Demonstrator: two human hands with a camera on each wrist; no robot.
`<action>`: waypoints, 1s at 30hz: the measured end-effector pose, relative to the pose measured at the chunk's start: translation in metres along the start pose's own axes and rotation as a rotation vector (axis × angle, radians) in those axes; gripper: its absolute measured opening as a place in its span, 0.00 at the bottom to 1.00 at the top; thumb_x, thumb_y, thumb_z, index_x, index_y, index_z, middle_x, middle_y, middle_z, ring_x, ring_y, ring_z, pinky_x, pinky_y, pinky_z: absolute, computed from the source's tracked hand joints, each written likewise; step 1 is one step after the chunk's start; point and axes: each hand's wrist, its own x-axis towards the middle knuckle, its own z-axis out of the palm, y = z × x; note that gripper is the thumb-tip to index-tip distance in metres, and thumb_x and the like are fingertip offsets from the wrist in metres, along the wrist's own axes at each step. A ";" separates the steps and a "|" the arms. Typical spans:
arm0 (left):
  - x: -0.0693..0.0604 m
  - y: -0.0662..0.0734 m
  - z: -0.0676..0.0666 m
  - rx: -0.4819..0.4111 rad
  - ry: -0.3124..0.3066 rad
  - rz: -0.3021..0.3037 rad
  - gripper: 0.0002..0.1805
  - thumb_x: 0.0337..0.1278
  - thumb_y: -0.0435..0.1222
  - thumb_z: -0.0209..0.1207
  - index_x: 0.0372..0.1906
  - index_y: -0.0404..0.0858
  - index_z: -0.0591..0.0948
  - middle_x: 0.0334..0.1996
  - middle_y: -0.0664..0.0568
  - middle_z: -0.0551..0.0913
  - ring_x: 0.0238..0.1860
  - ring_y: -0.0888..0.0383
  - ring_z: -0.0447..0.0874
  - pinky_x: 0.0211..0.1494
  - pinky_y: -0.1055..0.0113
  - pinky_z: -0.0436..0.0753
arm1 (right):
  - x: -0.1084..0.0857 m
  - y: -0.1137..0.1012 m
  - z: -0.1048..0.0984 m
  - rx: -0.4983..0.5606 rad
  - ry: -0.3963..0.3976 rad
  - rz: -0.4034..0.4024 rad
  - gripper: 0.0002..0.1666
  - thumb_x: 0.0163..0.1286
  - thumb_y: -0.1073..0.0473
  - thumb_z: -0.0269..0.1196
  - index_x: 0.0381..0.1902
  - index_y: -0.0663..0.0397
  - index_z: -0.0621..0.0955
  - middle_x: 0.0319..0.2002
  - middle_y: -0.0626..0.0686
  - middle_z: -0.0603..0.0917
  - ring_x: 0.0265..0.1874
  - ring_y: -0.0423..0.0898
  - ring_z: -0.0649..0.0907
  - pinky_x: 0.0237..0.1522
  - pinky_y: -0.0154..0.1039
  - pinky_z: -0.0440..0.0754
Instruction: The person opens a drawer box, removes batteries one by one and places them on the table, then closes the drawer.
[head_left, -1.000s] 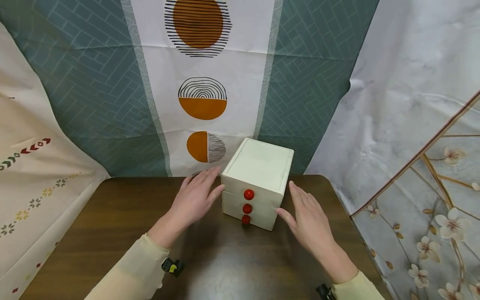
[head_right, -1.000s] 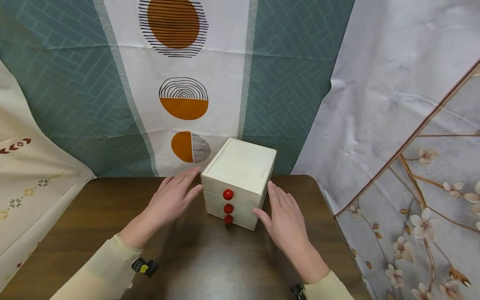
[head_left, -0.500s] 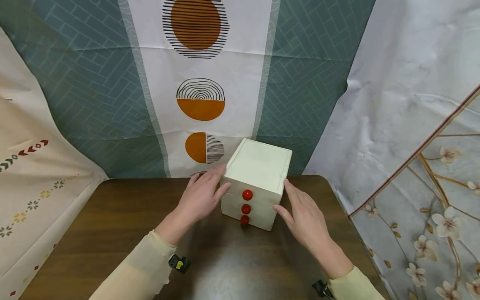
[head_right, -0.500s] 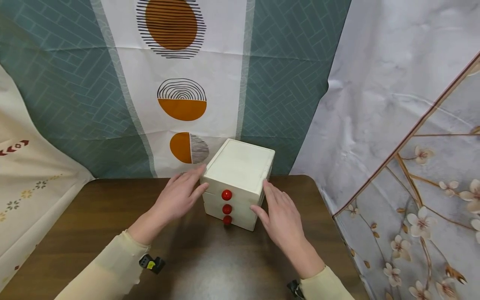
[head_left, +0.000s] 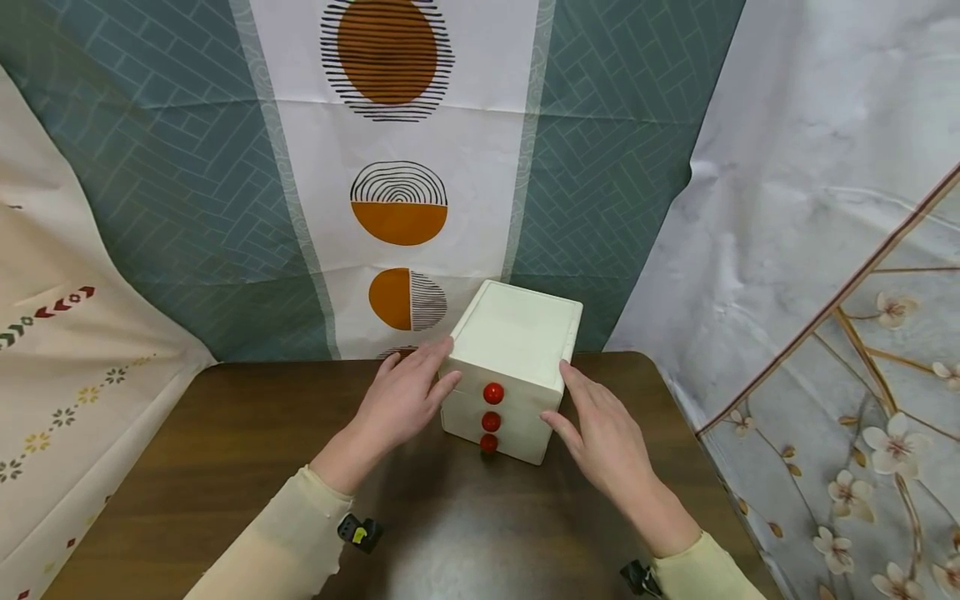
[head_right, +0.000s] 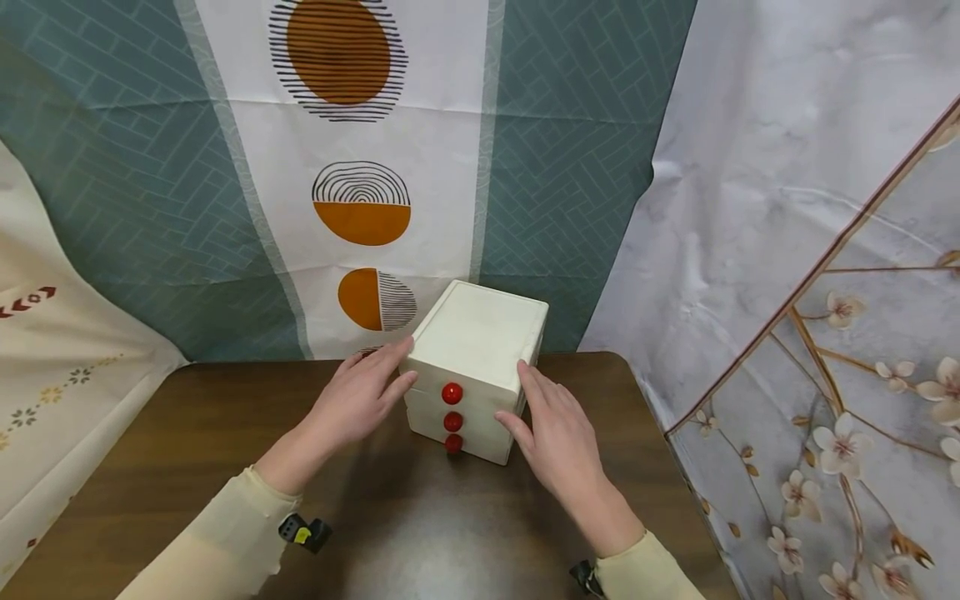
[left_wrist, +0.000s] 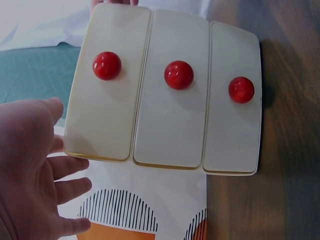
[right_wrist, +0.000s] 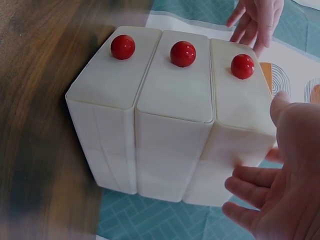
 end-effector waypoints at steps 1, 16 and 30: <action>0.000 0.000 0.000 0.000 0.000 0.001 0.38 0.84 0.52 0.59 0.87 0.39 0.67 0.83 0.46 0.70 0.83 0.41 0.67 0.84 0.29 0.56 | 0.000 0.000 0.000 0.000 0.002 0.002 0.52 0.76 0.41 0.73 0.87 0.58 0.66 0.80 0.62 0.74 0.73 0.63 0.79 0.75 0.62 0.75; -0.006 -0.001 -0.001 -0.006 0.021 0.016 0.37 0.83 0.50 0.62 0.85 0.38 0.70 0.81 0.46 0.73 0.81 0.44 0.71 0.84 0.31 0.58 | 0.004 -0.004 0.003 0.014 0.089 -0.034 0.46 0.74 0.49 0.77 0.81 0.63 0.72 0.73 0.63 0.81 0.67 0.64 0.84 0.66 0.64 0.83; -0.014 -0.003 -0.004 0.045 0.051 0.043 0.34 0.82 0.49 0.63 0.83 0.39 0.74 0.76 0.45 0.79 0.78 0.43 0.75 0.83 0.32 0.62 | 0.010 -0.004 0.004 0.018 0.086 -0.039 0.45 0.75 0.48 0.76 0.80 0.64 0.74 0.68 0.64 0.85 0.62 0.62 0.86 0.59 0.62 0.87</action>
